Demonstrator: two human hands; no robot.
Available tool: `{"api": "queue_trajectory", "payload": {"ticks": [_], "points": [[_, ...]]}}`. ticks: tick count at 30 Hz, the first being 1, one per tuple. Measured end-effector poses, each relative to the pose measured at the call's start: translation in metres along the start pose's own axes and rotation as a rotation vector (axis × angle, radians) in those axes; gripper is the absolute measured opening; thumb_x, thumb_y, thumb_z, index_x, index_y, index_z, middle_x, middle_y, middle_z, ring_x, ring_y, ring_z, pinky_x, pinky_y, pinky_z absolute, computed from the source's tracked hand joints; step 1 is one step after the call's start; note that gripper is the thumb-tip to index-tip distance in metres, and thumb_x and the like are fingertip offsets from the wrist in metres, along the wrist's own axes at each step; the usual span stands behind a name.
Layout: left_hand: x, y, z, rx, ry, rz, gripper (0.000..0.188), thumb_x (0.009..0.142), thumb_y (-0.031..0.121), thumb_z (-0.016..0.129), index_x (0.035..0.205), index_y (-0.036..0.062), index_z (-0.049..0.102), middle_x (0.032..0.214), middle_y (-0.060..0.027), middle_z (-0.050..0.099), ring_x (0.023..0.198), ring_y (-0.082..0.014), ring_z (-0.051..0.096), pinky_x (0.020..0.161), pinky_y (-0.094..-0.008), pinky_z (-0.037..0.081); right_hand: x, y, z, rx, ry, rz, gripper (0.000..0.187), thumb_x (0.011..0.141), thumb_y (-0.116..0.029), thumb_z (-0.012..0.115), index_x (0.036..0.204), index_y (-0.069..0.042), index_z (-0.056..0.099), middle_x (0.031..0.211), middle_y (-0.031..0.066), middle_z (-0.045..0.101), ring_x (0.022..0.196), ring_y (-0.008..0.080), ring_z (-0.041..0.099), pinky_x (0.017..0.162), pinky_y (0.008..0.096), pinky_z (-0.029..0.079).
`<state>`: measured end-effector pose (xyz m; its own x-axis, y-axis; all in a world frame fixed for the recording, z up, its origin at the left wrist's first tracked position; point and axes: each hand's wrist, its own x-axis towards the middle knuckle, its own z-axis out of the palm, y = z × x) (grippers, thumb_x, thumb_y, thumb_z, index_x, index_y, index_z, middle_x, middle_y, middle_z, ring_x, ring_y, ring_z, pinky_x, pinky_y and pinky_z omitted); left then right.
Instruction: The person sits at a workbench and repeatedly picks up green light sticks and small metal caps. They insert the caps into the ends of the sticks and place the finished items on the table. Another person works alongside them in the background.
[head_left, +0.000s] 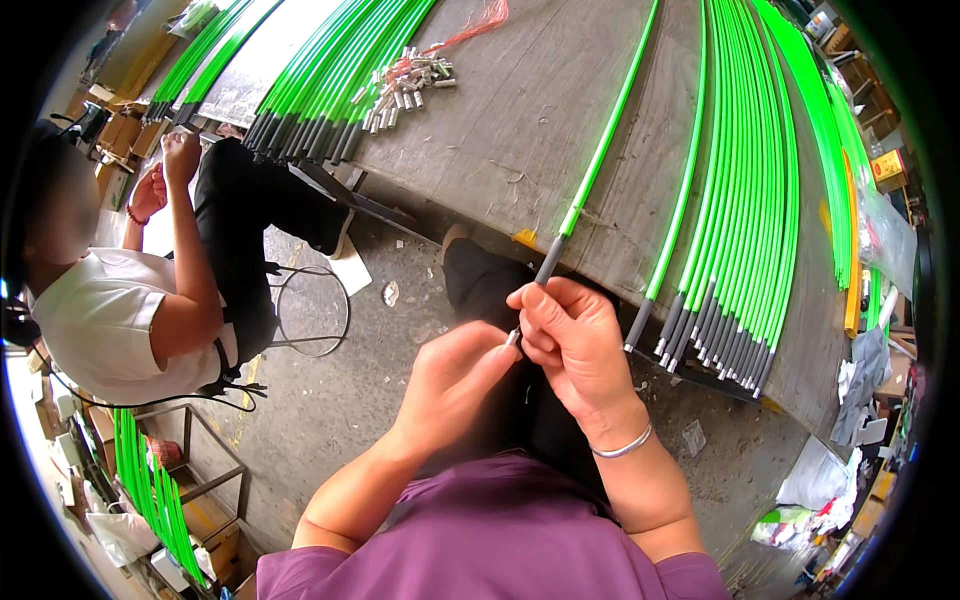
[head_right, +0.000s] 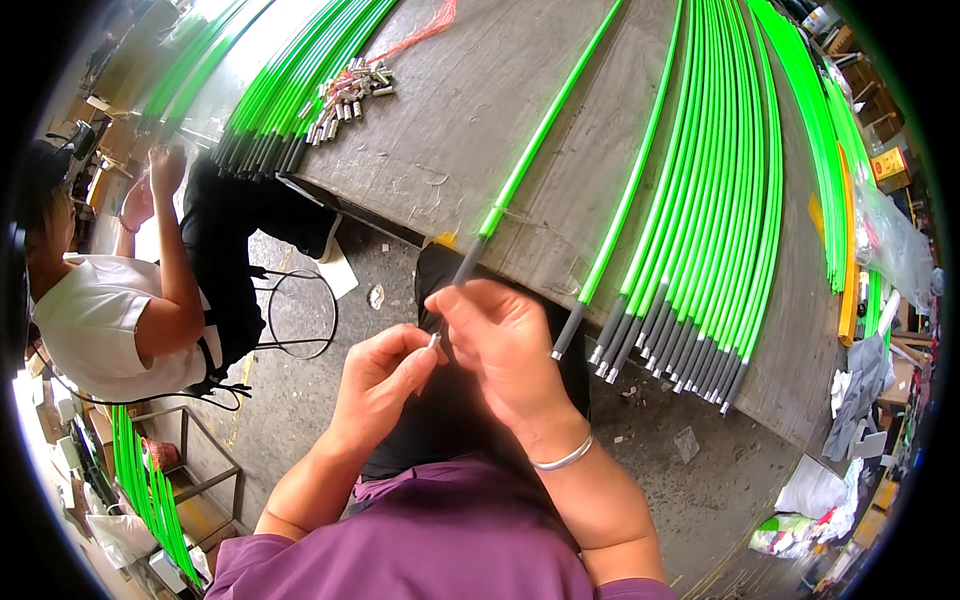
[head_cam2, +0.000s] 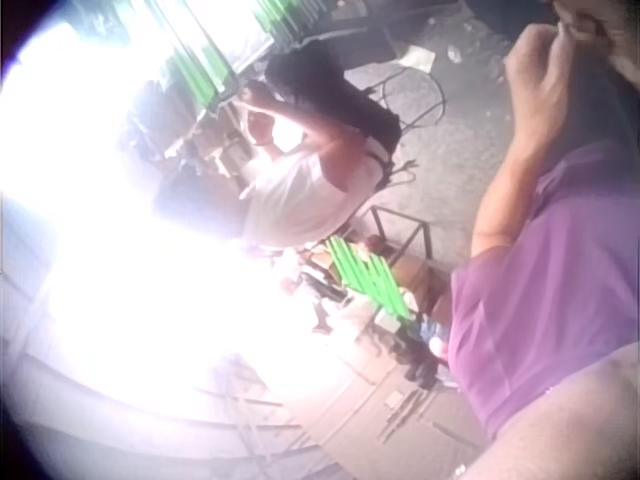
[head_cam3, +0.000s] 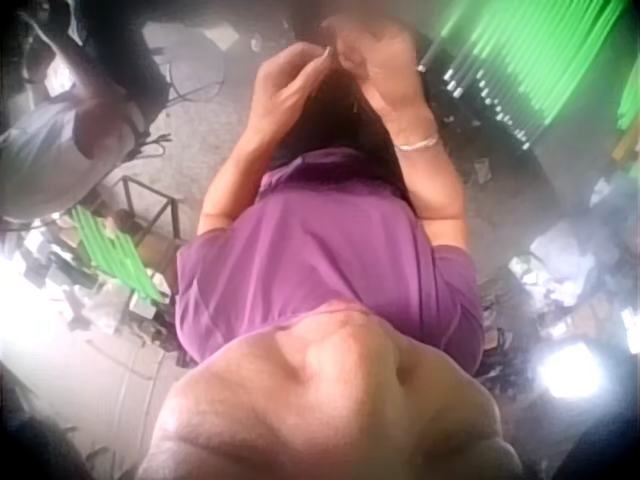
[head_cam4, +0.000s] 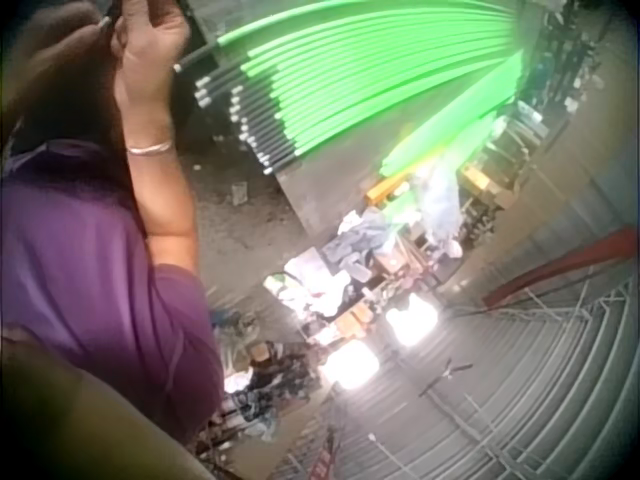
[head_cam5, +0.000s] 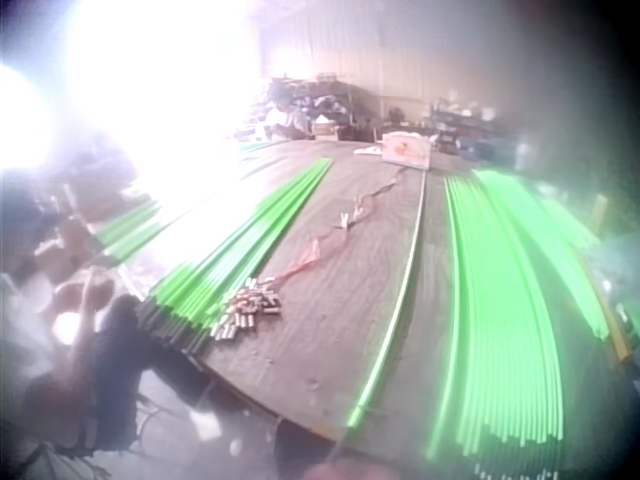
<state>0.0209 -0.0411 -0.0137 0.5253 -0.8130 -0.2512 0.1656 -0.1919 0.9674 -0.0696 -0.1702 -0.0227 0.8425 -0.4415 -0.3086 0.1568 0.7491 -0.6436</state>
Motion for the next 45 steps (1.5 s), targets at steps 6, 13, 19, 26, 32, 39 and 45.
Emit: {"api": "queue_trajectory", "payload": {"ticks": [6, 13, 19, 26, 32, 39, 45], "points": [[0.015, 0.018, 0.004, 0.036, 0.002, 0.045, 0.013, 0.092, 0.012, 0.058, 0.087, 0.0008, 0.063, 0.067, 0.0055, 0.052, 0.059, -0.0015, 0.043, 0.052, -0.0184, 0.033, -0.006, 0.001, 0.001, 0.053, 0.076, 0.019, 0.035, 0.090, -0.029, 0.064, 0.112, -0.001, 0.062, 0.078, -0.0051, 0.051, 0.067, 0.0033, 0.043, 0.055, 0.0186, 0.031], [0.022, 0.022, 0.006, 0.109, 0.014, 0.062, 0.015, 0.092, 0.013, 0.059, 0.086, -0.0002, 0.063, 0.067, 0.0062, 0.052, 0.060, -0.0006, 0.042, 0.051, -0.0182, 0.032, 0.013, 0.005, 0.001, 0.362, 0.048, 0.046, 0.038, 0.093, -0.035, 0.059, 0.107, 0.000, 0.058, 0.086, 0.0017, 0.054, 0.077, 0.0119, 0.050, 0.070, 0.0245, 0.043], [0.027, 0.023, 0.006, 0.089, 0.033, 0.029, 0.018, 0.091, 0.014, 0.059, 0.094, -0.0036, 0.063, 0.076, -0.0059, 0.063, 0.072, -0.0085, 0.054, 0.065, -0.0260, 0.046, 0.016, 0.012, -0.004, 0.370, 0.018, 0.034, 0.025, 0.090, -0.029, 0.064, 0.099, -0.006, 0.063, 0.090, 0.0018, 0.061, 0.083, 0.0119, 0.057, 0.077, 0.0282, 0.045], [0.027, 0.020, 0.010, 0.244, 0.156, 0.169, 0.016, 0.090, 0.013, 0.061, 0.087, -0.0028, 0.063, 0.068, -0.0076, 0.060, 0.063, -0.0099, 0.054, 0.060, -0.0256, 0.044, 0.012, 0.019, 0.001, 0.321, -0.040, -0.017, 0.016, 0.090, -0.023, 0.063, 0.097, -0.009, 0.067, 0.096, 0.0021, 0.066, 0.088, 0.0134, 0.060, 0.082, 0.0315, 0.046], [0.029, 0.029, 0.019, 0.559, 0.201, 0.372, 0.014, 0.088, 0.008, 0.061, 0.080, -0.0025, 0.059, 0.064, -0.0055, 0.056, 0.059, -0.0076, 0.052, 0.056, -0.0232, 0.041, 0.002, 0.014, 0.002, 0.302, 0.011, -0.017, 0.015, 0.091, -0.020, 0.062, 0.098, -0.008, 0.066, 0.097, 0.0028, 0.065, 0.089, 0.0145, 0.060, 0.084, 0.0317, 0.046], [0.039, 0.019, 0.037, -0.235, -0.017, 0.082, 0.021, 0.095, 0.011, 0.051, 0.111, 0.0021, 0.041, 0.089, -0.0133, 0.061, 0.067, -0.0156, 0.060, 0.064, -0.0282, 0.052, -0.089, 0.020, -0.073, 0.205, 0.375, -0.034, 0.026, 0.095, -0.018, 0.053, 0.115, -0.001, 0.056, 0.103, 0.0142, 0.065, 0.095, 0.0228, 0.063, 0.081, 0.0345, 0.051], [0.034, 0.028, 0.070, -0.025, -0.096, 0.136, 0.019, 0.096, 0.012, 0.052, 0.107, 0.0006, 0.042, 0.090, -0.0150, 0.062, 0.073, -0.0174, 0.063, 0.068, -0.0303, 0.054, -0.197, -0.058, -0.100, -0.831, 0.837, -0.591, 0.019, 0.098, -0.019, 0.048, 0.092, -0.002, 0.054, 0.092, 0.0124, 0.065, 0.081, 0.0168, 0.064, 0.067, 0.0281, 0.053]]}}
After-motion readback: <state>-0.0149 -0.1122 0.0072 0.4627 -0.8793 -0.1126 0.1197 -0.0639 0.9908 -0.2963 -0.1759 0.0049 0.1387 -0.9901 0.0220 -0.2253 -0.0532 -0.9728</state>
